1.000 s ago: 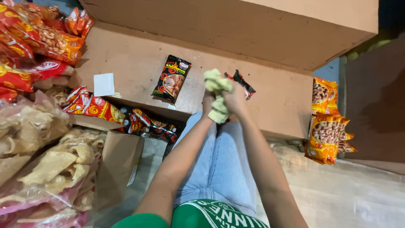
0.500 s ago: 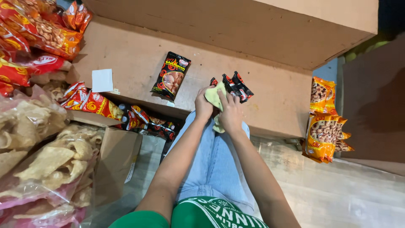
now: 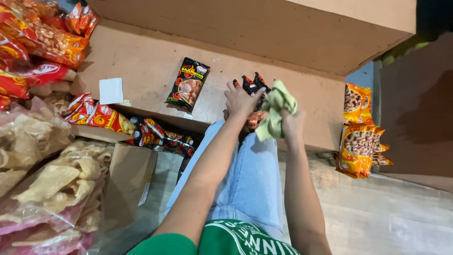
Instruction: The person sits on the floor and wipes black snack packets with a light green cloth. They pick up packets from a cardboard box, wipe them, and place them on a wooden surface. The person repeats this process for several packets.
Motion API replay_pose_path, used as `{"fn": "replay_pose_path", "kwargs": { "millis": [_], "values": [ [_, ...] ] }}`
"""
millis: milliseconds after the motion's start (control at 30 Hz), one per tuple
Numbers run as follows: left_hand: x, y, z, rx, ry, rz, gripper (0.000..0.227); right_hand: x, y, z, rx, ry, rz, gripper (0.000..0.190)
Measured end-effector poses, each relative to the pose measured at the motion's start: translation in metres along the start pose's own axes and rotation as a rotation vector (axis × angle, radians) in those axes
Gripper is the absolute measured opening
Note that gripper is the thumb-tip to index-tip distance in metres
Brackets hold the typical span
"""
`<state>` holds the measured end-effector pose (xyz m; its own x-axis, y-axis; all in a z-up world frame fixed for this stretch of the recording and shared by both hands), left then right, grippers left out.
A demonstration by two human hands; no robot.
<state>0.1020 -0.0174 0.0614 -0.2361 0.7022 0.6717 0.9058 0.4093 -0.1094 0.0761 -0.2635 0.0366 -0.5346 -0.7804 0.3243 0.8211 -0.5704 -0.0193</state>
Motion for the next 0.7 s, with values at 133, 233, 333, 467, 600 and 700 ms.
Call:
{"fn": "replay_pose_path", "kwargs": {
  "millis": [133, 233, 333, 467, 600, 700],
  "values": [
    [-0.013, 0.012, 0.004, 0.017, 0.1, -0.006, 0.065, -0.013, 0.018, 0.047, 0.159, 0.066, -0.038, 0.028],
    [-0.014, 0.007, 0.018, 0.053, 0.079, 0.0, 0.04, -0.053, 0.005, 0.071, 0.268, 0.039, 0.044, 0.028],
    [-0.01, 0.003, 0.032, 0.145, -0.14, -0.007, 0.038, -0.098, -0.024, 0.063, 0.212, -0.36, 0.245, 0.078],
    [-0.005, 0.005, 0.034, 0.11, 0.038, 0.023, 0.045, -0.119, -0.049, 0.081, 0.574, -0.706, 0.379, 0.058],
    [-0.005, 0.003, 0.037, 0.128, -0.038, 0.011, 0.045, -0.108, -0.056, 0.062, 0.53, -0.729, 0.382, 0.057],
    [-0.004, 0.002, 0.035, 0.121, -0.041, 0.019, 0.027, -0.091, -0.057, 0.046, 0.494, -0.6, 0.34, 0.056]
  ]
}}
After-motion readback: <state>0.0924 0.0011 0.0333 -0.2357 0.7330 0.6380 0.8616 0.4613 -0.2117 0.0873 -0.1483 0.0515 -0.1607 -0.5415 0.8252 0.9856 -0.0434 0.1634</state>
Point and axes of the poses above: each hand's wrist, its own y-axis towards the middle knuckle, its own x-axis out of the back of the hand, z = x × y, the point moved 10 cm from there along y, towards the middle knuckle, and after that the axes turned 12 degrees about -z, right-handed, at the moved point
